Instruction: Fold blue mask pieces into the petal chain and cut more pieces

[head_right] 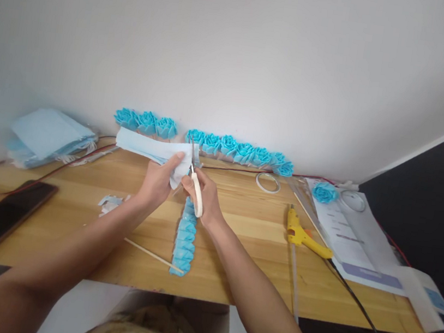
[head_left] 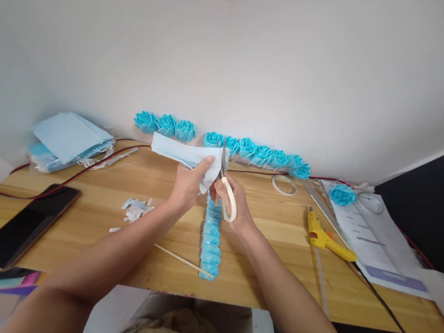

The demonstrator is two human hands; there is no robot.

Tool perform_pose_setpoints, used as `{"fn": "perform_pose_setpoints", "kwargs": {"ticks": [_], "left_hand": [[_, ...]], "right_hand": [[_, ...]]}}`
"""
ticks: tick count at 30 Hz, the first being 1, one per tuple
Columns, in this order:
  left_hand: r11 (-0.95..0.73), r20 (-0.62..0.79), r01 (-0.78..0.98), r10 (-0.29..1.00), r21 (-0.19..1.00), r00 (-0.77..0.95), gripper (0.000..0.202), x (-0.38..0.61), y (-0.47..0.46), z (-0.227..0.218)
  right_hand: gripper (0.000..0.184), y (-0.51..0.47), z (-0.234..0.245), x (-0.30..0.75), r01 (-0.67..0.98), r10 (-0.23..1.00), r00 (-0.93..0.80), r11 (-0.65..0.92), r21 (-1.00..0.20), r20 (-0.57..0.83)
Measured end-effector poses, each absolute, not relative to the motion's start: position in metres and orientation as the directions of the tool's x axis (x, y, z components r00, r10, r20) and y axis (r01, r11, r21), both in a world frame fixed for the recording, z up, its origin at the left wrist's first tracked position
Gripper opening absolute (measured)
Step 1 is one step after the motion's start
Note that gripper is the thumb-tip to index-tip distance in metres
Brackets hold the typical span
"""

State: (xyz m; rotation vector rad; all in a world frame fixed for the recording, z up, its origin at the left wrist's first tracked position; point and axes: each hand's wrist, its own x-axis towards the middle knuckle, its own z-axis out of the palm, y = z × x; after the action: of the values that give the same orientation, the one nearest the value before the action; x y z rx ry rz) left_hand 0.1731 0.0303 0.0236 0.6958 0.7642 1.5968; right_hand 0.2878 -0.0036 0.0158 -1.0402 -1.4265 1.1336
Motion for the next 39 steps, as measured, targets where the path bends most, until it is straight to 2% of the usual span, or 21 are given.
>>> {"fn": "perform_pose_setpoints", "kwargs": {"ticks": [4, 39], "left_hand": [[-0.198, 0.094, -0.554, 0.973, 0.808, -0.211, 0.029, 0.1734, 0.0316, 0.0219], [-0.196, 0.095, -0.524, 0.973, 0.829, -0.212, 0.034, 0.1737, 0.0304, 0.0235]], "right_hand": [[0.055, -0.0036, 0.0154, 0.2883, 0.033, 0.979, -0.108, 0.177, -0.984, 0.173], [0.048, -0.0008, 0.0079, 0.2839, -0.108, 0.991, -0.041, 0.120, -0.987, 0.125]]}}
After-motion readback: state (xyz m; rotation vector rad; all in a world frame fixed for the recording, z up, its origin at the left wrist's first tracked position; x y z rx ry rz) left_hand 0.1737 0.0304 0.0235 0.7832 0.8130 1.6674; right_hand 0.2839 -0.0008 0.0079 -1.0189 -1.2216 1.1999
